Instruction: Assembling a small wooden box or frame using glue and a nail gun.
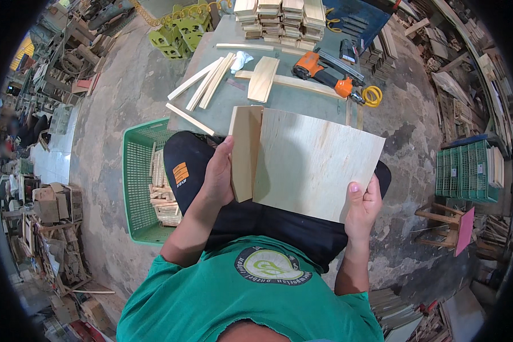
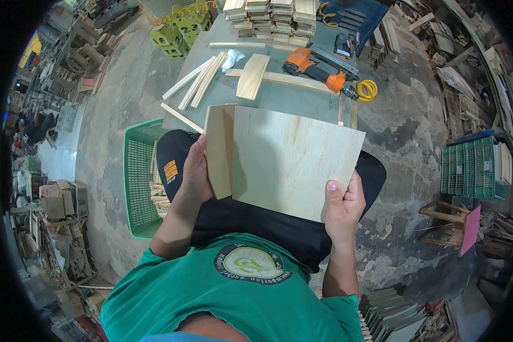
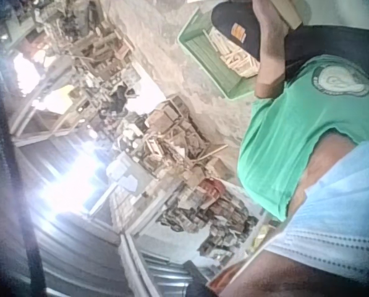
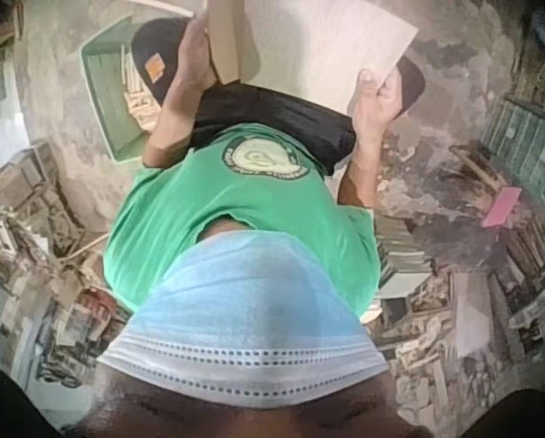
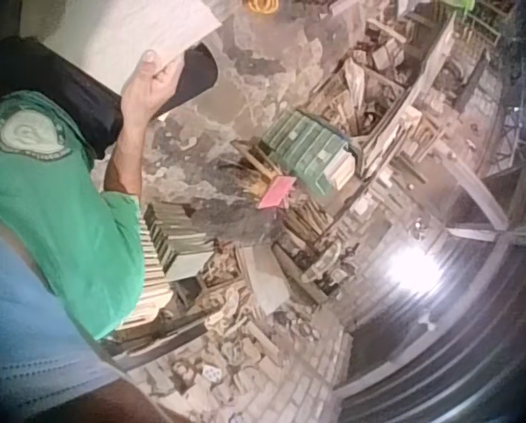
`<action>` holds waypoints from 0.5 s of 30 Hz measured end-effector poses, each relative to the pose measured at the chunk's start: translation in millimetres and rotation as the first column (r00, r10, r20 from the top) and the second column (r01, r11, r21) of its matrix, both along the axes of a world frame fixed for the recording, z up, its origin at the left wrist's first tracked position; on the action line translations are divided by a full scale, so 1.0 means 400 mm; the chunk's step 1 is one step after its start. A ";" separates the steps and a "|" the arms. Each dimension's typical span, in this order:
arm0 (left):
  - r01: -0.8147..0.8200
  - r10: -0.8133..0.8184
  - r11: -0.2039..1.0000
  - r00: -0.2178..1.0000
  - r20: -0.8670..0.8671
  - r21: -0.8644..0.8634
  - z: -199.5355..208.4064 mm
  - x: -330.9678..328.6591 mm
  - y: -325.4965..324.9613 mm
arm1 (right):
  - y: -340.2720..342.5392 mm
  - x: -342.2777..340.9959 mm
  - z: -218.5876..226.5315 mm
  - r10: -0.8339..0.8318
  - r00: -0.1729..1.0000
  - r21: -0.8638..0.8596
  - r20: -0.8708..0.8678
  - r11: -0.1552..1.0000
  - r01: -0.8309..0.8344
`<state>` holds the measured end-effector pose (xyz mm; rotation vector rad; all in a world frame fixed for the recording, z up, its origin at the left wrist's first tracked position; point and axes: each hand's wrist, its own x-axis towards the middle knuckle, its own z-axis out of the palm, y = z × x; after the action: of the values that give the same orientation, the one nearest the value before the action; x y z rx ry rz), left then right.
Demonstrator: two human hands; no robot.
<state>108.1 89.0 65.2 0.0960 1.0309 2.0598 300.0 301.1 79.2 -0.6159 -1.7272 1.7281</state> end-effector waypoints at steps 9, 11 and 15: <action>0.026 -0.026 1.000 0.999 0.025 -0.004 -0.002 0.007 -0.006 | 0.007 -0.002 -0.006 -0.014 0.999 0.025 0.038 1.000 0.013; 0.042 -0.042 0.999 0.999 0.011 0.003 0.003 0.003 -0.005 | 0.010 -0.004 -0.006 -0.011 0.999 0.030 0.050 1.000 0.009; 0.047 -0.047 0.999 0.999 -0.006 0.004 0.011 0.006 -0.003 | 0.014 -0.001 -0.004 -0.033 0.996 0.024 0.077 0.999 0.032</action>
<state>110.3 87.9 69.5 0.1274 1.0194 2.0205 299.7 306.9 77.6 -0.7058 -1.7772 1.6803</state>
